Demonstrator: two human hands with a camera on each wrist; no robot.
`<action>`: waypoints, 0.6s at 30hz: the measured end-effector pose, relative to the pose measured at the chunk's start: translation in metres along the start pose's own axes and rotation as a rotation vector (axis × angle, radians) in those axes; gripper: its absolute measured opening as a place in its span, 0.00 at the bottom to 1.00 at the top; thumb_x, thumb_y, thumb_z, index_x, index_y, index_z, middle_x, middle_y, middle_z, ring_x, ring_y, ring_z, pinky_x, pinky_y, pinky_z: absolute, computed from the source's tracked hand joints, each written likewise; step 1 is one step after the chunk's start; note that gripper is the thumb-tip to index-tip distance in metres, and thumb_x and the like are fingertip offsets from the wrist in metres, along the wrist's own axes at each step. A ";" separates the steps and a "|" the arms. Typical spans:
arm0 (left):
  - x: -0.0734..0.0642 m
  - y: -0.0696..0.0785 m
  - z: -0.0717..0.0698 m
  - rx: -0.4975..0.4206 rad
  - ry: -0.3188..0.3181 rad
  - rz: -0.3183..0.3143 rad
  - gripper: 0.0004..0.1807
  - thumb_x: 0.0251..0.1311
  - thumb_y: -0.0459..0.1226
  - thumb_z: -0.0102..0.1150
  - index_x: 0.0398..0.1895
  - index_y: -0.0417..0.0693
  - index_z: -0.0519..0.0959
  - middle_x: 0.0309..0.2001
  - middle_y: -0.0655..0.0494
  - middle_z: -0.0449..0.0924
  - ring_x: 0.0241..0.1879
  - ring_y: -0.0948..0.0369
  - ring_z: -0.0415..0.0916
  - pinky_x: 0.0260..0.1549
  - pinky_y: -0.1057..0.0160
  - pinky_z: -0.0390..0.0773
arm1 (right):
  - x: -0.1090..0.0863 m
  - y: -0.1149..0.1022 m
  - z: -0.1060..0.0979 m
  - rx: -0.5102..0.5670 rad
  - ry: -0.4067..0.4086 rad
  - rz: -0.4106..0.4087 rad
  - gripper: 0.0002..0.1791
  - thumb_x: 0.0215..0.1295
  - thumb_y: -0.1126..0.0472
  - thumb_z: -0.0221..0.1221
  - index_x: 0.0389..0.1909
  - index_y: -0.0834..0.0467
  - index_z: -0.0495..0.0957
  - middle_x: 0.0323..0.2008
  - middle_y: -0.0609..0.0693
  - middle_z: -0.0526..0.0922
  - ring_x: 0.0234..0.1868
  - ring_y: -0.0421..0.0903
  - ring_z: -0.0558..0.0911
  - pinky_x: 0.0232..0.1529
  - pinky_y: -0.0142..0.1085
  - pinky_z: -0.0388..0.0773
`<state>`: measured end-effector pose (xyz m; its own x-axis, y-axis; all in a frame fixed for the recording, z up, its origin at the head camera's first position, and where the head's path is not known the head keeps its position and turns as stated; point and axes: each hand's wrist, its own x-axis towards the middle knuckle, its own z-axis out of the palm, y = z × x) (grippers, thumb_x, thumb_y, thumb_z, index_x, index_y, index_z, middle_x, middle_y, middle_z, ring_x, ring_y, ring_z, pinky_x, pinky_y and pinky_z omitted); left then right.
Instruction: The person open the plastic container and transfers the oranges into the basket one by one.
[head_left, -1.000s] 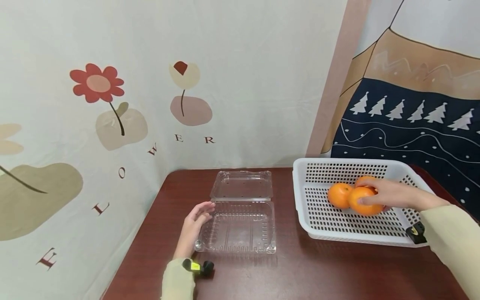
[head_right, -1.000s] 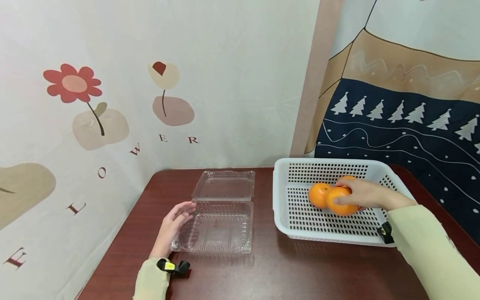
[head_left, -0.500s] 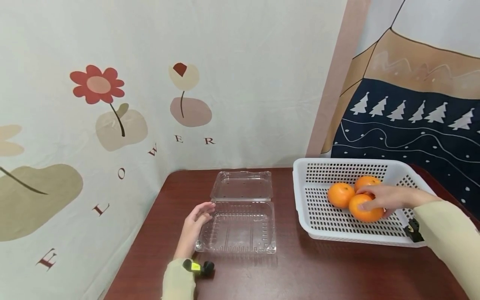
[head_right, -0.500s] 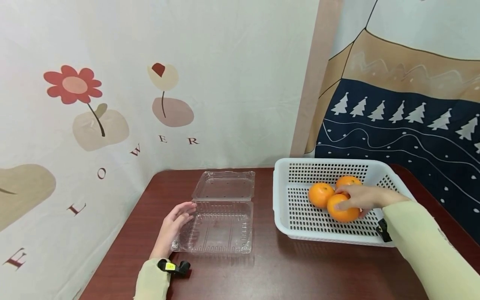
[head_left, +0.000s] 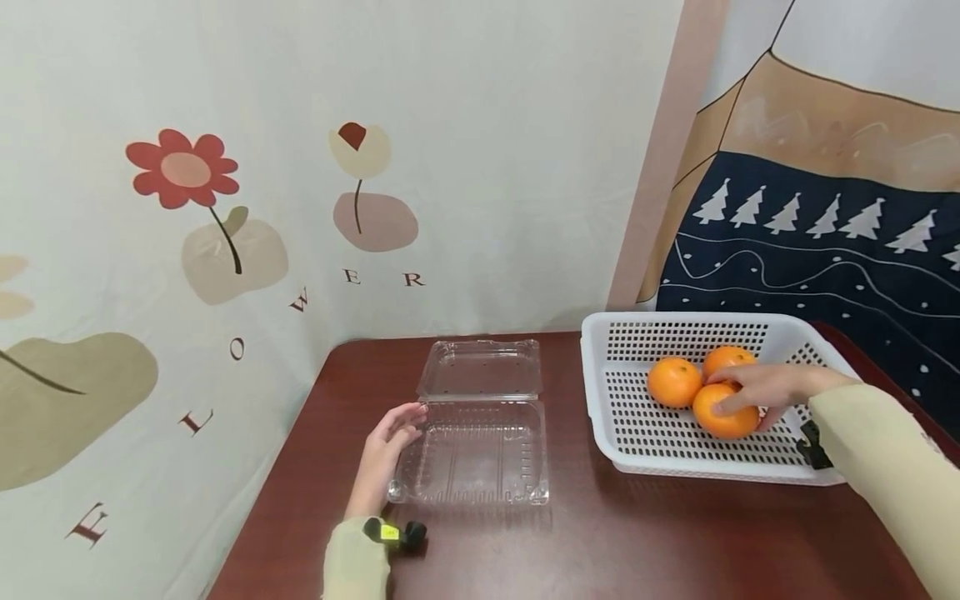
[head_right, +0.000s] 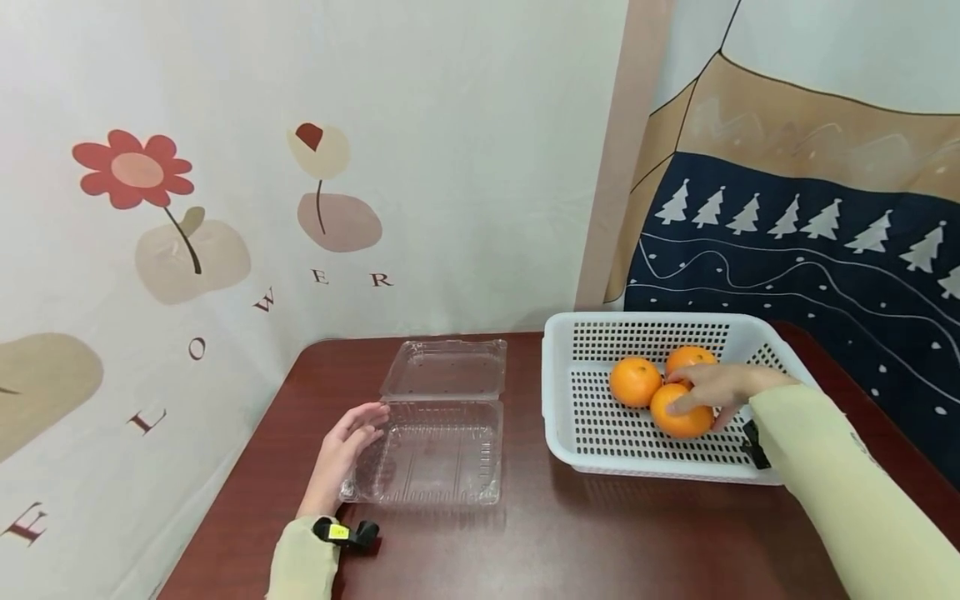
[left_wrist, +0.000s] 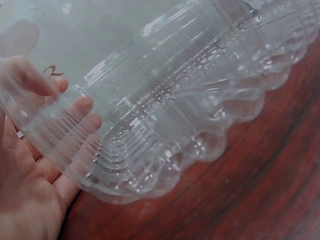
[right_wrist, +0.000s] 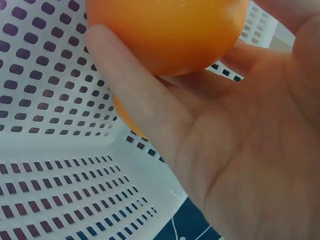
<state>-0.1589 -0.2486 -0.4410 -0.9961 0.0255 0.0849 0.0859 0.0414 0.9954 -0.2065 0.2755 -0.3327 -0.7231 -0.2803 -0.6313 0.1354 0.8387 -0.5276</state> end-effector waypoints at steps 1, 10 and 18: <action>0.000 0.000 0.000 -0.003 -0.001 0.004 0.17 0.61 0.27 0.44 0.54 0.38 0.68 0.54 0.44 0.71 0.55 0.51 0.67 0.51 0.58 0.69 | 0.000 0.000 -0.001 -0.003 0.000 0.003 0.45 0.52 0.45 0.60 0.62 0.68 0.52 0.54 0.71 0.54 0.43 0.55 0.71 0.34 0.44 0.79; 0.000 0.001 0.002 0.004 0.005 0.024 0.17 0.61 0.27 0.44 0.54 0.37 0.68 0.54 0.42 0.71 0.55 0.50 0.67 0.49 0.63 0.71 | 0.007 -0.002 -0.002 0.029 -0.036 0.013 0.42 0.53 0.48 0.60 0.62 0.67 0.55 0.56 0.71 0.53 0.45 0.55 0.71 0.35 0.44 0.79; 0.002 0.001 0.001 0.009 0.001 0.012 0.17 0.61 0.27 0.45 0.54 0.37 0.68 0.54 0.43 0.70 0.55 0.50 0.67 0.49 0.63 0.71 | 0.011 -0.004 -0.002 0.064 -0.030 0.016 0.41 0.52 0.50 0.61 0.61 0.67 0.57 0.57 0.70 0.55 0.45 0.55 0.70 0.35 0.44 0.79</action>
<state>-0.1608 -0.2470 -0.4398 -0.9949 0.0253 0.0973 0.0985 0.0505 0.9939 -0.2166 0.2698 -0.3363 -0.6999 -0.2818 -0.6563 0.1906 0.8119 -0.5518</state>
